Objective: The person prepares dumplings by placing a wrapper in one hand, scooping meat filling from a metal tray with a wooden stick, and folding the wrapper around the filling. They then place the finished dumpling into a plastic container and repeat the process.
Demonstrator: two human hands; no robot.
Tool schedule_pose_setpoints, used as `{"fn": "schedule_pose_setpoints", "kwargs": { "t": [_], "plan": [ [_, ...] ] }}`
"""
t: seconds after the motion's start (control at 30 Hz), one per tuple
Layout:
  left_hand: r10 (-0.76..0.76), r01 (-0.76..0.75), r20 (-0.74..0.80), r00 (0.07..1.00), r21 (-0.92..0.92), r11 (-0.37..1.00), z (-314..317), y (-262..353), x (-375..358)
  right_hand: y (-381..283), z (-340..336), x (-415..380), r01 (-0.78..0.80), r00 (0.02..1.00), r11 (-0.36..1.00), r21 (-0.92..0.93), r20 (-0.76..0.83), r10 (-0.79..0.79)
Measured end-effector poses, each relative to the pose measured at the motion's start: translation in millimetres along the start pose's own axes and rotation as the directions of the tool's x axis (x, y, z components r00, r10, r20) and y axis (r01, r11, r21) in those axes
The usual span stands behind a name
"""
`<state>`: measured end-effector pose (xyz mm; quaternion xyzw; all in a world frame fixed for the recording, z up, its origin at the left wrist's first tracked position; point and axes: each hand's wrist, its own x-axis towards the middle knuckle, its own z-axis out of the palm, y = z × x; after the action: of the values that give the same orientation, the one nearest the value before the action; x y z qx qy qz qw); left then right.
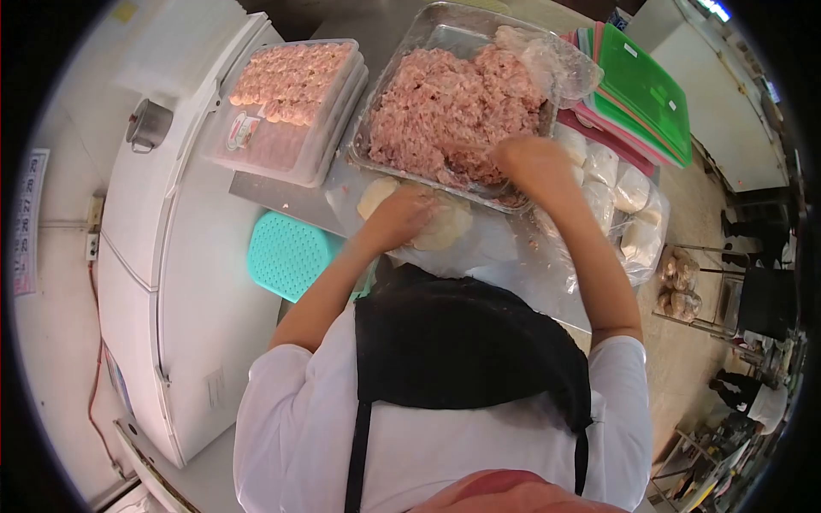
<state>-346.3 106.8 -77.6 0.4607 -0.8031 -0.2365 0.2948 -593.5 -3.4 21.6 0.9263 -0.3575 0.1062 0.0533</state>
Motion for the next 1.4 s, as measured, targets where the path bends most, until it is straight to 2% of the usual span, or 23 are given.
{"fn": "schedule_pose_setpoints", "kwargs": {
  "t": [0.07, 0.1, 0.2, 0.27, 0.3, 0.4, 0.43, 0.5, 0.53, 0.63, 0.7, 0.73, 0.8, 0.83, 0.93, 1.03, 1.17, 1.23, 1.33, 1.4],
  "plan": [
    [-0.138, 0.138, -0.024, 0.990, -0.023, 0.990, -12, 11, 0, -17, 45, -11, 0.064, 0.997, 0.991, 0.116, 0.034, -0.068],
    [-0.201, 0.200, -0.032, 0.979, -0.035, 0.979, -20, 16, 1, -25, 48, -12, 0.089, 0.994, 0.981, 0.172, 0.045, -0.098],
    [-0.465, 0.387, -0.109, 0.879, -0.408, 0.827, -29, 19, 0, -8, 22, -28, 0.098, 0.965, 0.993, 0.061, 0.240, -0.110],
    [-0.563, 0.227, -0.096, 0.821, -0.850, 0.476, -26, -1, -5, 5, -17, -21, 0.062, 0.945, 0.997, -0.045, 0.324, -0.044],
    [-0.605, 0.098, -0.066, 0.794, -0.967, 0.234, -30, 0, -2, 7, -26, -18, 0.049, 0.931, 0.994, -0.099, 0.364, -0.010],
    [-0.647, -0.069, -0.076, 0.759, -0.997, 0.036, -50, 4, 5, -1, -24, -2, -0.022, 0.994, 0.999, 0.045, 0.110, 0.017],
    [-0.705, -0.115, -0.096, 0.703, -0.993, 0.021, -52, -2, 6, -7, -7, -3, -0.006, 0.985, 0.996, 0.087, 0.174, -0.009],
    [-0.676, -0.135, -0.203, 0.709, -0.979, 0.152, -60, -2, 3, -22, 45, -14, 0.008, 0.954, 0.985, 0.173, 0.295, -0.060],
    [-0.653, -0.149, -0.257, 0.712, -0.965, 0.217, -68, -2, 4, -19, 46, -16, -0.026, 0.957, 0.989, 0.149, 0.290, -0.018],
    [-0.779, -0.144, -0.135, 0.612, -0.988, 0.059, -95, -4, -6, -8, 30, -19, -0.067, 0.946, 0.997, 0.043, 0.321, 0.049],
    [-0.732, -0.127, -0.157, 0.663, -0.987, 0.097, -110, -14, -20, -6, -11, -2, -0.043, 0.924, 0.996, -0.078, 0.376, 0.069],
    [-0.710, -0.122, -0.168, 0.684, -0.986, 0.117, -116, -15, -25, -8, -26, 9, -0.067, 0.933, 0.994, -0.086, 0.348, 0.093],
    [-0.694, -0.244, -0.208, 0.689, -0.969, 0.047, -130, -6, -30, -13, -43, 29, -0.116, 0.945, 0.989, -0.096, 0.297, 0.139],
    [-0.685, -0.300, -0.227, 0.692, -0.954, 0.013, -137, -3, -31, -15, -40, 39, -0.077, 0.973, 0.993, -0.089, 0.209, 0.095],
    [-0.753, -0.149, -0.312, 0.580, -0.949, 0.278, -139, -31, -40, -38, -12, 84, -0.107, 0.992, 0.991, -0.081, 0.052, 0.111],
    [-0.778, -0.144, -0.232, 0.584, -0.973, 0.182, -151, -37, -45, -75, 7, 114, 0.019, 0.999, 0.988, -0.152, 0.051, -0.011],
    [-0.738, -0.148, -0.133, 0.661, -0.988, 0.045, -160, -39, -53, -117, 38, 106, 0.040, 0.978, 0.992, -0.121, 0.206, -0.014],
    [-0.695, -0.151, -0.086, 0.714, -0.988, -0.032, -163, -48, -53, -122, 34, 95, 0.040, 0.968, 0.996, -0.080, 0.252, -0.019],
    [-0.642, -0.117, 0.027, 0.767, -0.977, -0.181, -171, -45, -51, -115, 50, 72, -0.070, 0.955, 0.997, -0.023, 0.286, 0.073],
    [-0.712, -0.070, -0.048, 0.701, -0.998, -0.002, -162, -58, -45, -107, 57, 58, -0.166, 0.973, 0.975, 0.150, 0.186, 0.137]
  ]
}}
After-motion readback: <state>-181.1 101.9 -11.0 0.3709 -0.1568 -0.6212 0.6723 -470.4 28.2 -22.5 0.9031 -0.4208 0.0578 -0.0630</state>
